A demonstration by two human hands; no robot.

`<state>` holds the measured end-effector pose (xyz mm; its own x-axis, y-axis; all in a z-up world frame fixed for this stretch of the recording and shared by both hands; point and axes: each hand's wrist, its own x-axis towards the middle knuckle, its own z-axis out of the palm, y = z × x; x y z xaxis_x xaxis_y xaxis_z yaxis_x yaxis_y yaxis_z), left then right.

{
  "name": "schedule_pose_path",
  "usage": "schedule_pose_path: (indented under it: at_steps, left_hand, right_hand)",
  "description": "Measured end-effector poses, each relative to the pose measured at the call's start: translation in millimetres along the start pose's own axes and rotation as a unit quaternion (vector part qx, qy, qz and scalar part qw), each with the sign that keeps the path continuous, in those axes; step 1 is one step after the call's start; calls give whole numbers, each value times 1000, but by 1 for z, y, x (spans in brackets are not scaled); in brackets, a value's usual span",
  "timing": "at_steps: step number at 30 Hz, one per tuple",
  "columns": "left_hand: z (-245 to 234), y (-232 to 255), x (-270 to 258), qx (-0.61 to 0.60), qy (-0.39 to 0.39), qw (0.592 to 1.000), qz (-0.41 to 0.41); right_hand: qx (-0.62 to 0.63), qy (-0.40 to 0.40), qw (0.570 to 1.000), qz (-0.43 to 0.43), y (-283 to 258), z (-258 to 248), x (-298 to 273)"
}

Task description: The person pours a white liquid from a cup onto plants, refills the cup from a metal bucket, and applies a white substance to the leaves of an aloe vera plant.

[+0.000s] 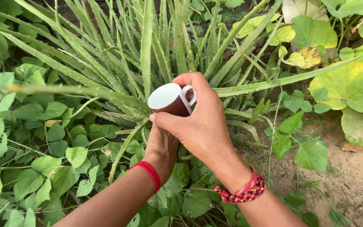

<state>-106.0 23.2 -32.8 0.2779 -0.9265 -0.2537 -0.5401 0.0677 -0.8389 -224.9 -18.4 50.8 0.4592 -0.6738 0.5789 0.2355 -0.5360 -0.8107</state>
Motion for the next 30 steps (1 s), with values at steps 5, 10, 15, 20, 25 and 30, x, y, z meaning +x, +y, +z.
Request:
schedule_pose_path:
  at_steps: [5,10,15,20,25,30]
  left_hand:
    - [-17,6,57,21,37,999,-15]
    - [-13,7,70,39,19,999,-25]
    - [5,0,41,52,-48,997,1]
    - [11,13,60,50,-46,998,7]
    - [12,42,107,43,-1,999,5]
    - [24,51,119,35,-5,999,3]
  right_hand:
    - [-41,24,999,1,3,8,-5]
    - [-40,12,999,-2,7,6,-8]
    - [-51,36,997,-33,15,-1,-6]
    - [-37,41,998,-23,24,-2,-4]
    - [-35,39,998,27,23,-3,-1]
    - [-13,32,998,53,20,-2,0]
